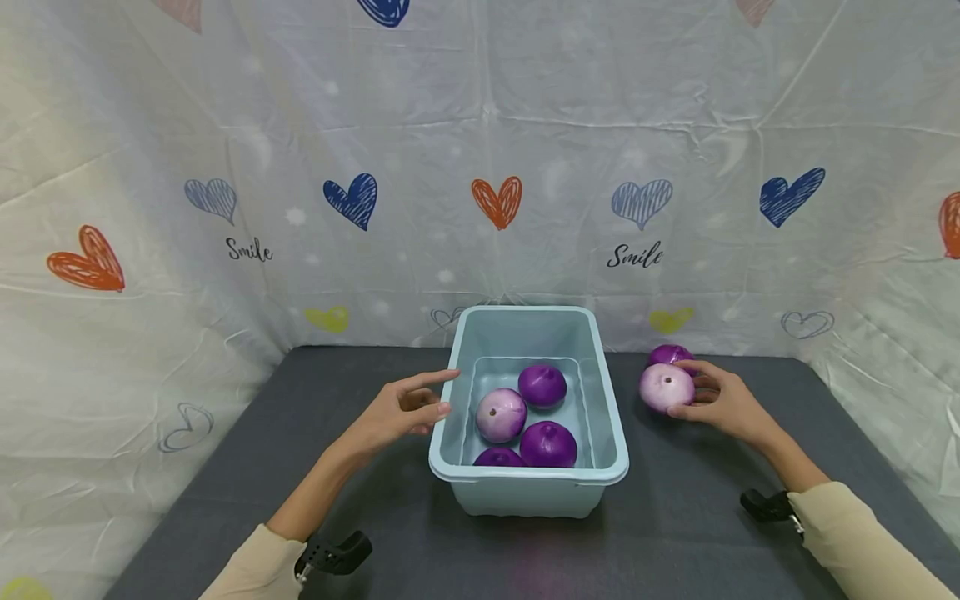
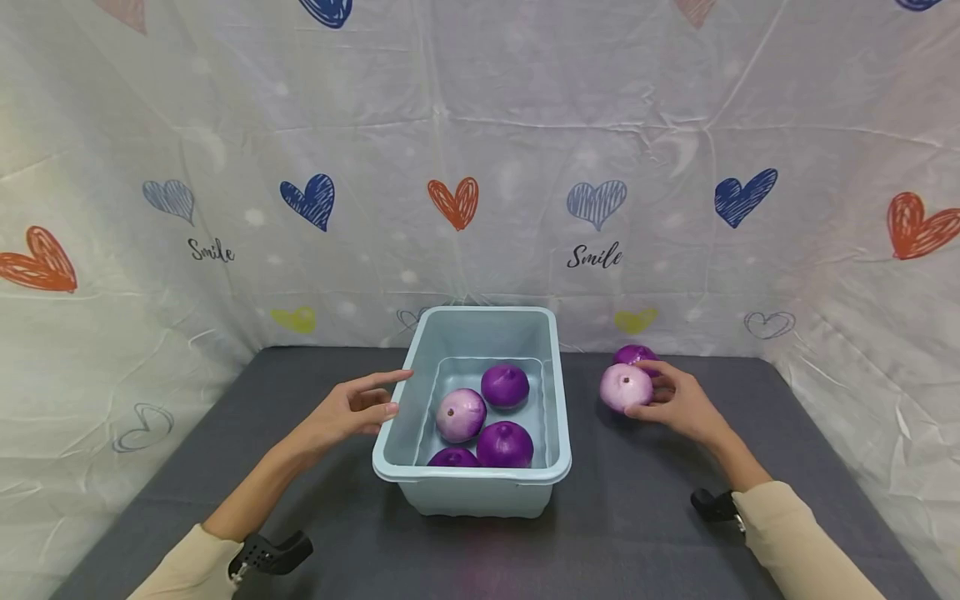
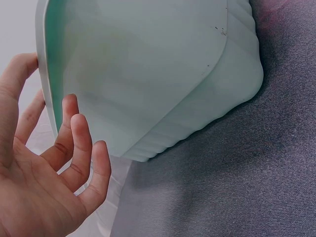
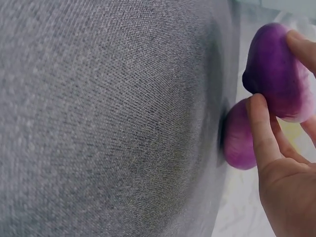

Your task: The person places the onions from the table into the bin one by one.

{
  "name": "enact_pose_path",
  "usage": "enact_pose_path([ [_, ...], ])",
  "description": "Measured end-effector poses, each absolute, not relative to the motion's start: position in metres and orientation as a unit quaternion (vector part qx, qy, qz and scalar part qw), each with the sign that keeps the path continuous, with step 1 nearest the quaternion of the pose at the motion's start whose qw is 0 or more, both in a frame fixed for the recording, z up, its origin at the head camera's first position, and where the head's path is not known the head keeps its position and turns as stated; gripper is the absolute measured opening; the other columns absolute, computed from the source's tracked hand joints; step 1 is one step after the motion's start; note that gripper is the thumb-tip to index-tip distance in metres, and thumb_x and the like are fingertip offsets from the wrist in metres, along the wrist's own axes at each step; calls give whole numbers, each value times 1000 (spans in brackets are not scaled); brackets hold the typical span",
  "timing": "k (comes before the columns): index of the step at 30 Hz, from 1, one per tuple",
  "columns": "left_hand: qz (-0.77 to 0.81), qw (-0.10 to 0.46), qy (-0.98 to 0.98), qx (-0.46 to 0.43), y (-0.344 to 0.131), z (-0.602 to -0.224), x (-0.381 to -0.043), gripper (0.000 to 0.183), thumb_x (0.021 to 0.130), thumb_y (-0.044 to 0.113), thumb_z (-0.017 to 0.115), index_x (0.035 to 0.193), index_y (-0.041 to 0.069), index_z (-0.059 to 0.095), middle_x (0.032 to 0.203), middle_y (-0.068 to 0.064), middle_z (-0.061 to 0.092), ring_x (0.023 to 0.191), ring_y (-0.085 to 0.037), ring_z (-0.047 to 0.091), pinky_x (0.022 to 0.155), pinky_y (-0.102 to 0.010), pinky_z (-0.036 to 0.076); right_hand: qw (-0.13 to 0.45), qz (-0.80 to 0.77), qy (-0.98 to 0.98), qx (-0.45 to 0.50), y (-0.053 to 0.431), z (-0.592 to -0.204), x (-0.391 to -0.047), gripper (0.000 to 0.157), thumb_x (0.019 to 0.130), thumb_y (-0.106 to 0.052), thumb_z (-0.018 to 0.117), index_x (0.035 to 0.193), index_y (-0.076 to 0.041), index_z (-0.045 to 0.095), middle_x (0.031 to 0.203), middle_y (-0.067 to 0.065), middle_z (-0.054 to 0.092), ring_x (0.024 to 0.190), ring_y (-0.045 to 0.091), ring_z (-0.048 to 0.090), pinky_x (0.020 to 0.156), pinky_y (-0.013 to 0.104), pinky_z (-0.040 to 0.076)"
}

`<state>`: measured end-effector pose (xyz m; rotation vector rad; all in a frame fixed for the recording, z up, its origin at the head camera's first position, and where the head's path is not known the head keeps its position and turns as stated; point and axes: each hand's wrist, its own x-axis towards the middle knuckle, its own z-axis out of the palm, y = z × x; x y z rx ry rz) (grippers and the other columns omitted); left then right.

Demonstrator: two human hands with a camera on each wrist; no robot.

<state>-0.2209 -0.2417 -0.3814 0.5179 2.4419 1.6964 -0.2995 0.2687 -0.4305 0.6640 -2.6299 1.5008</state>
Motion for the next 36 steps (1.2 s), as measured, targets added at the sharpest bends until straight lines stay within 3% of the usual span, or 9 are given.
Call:
enact_pose_path([
  [6, 561, 61, 808, 168, -241, -382, -220, 53, 99, 28, 71, 149, 23, 55, 99, -14, 66, 92, -54, 57, 85, -59, 51, 6, 498, -844, 196, 275, -426, -293, 76, 86, -13, 84, 149, 4, 44, 133, 30, 55, 114, 39, 62, 81, 25, 53],
  [15, 561, 60, 807, 174, -241, -381, -221, 53, 99, 27, 71, 149, 23, 55, 99, -14, 67, 86, -38, 63, 86, -62, 49, -2, 538, -821, 190, 282, -413, -286, 73, 88, -11, 83, 149, 2, 46, 137, 31, 52, 107, 5, 64, 82, 25, 53],
  [24, 561, 59, 807, 174, -242, -381, -221, 53, 99, 27, 70, 149, 22, 55, 98, -14, 67, 85, -36, 63, 86, -62, 49, -14, 564, -803, 192, 281, -394, -284, 73, 90, -9, 80, 153, -4, 43, 139, 24, 50, 108, 9, 65, 83, 30, 55],
  [32, 560, 59, 807, 178, -242, -382, -222, 53, 99, 26, 71, 149, 20, 55, 98, -14, 66, 85, -32, 64, 86, -61, 50, -24, 564, -801, 196, 276, -385, -284, 73, 92, -10, 78, 154, -3, 41, 145, 27, 45, 111, 9, 63, 85, 30, 55],
  [36, 559, 59, 807, 181, -243, -381, -222, 52, 98, 26, 71, 148, 21, 56, 98, -15, 66, 87, -41, 62, 86, -60, 50, -30, 563, -804, 192, 271, -379, -284, 74, 92, -13, 79, 155, -4, 40, 146, 26, 45, 113, 9, 62, 85, 29, 54],
])
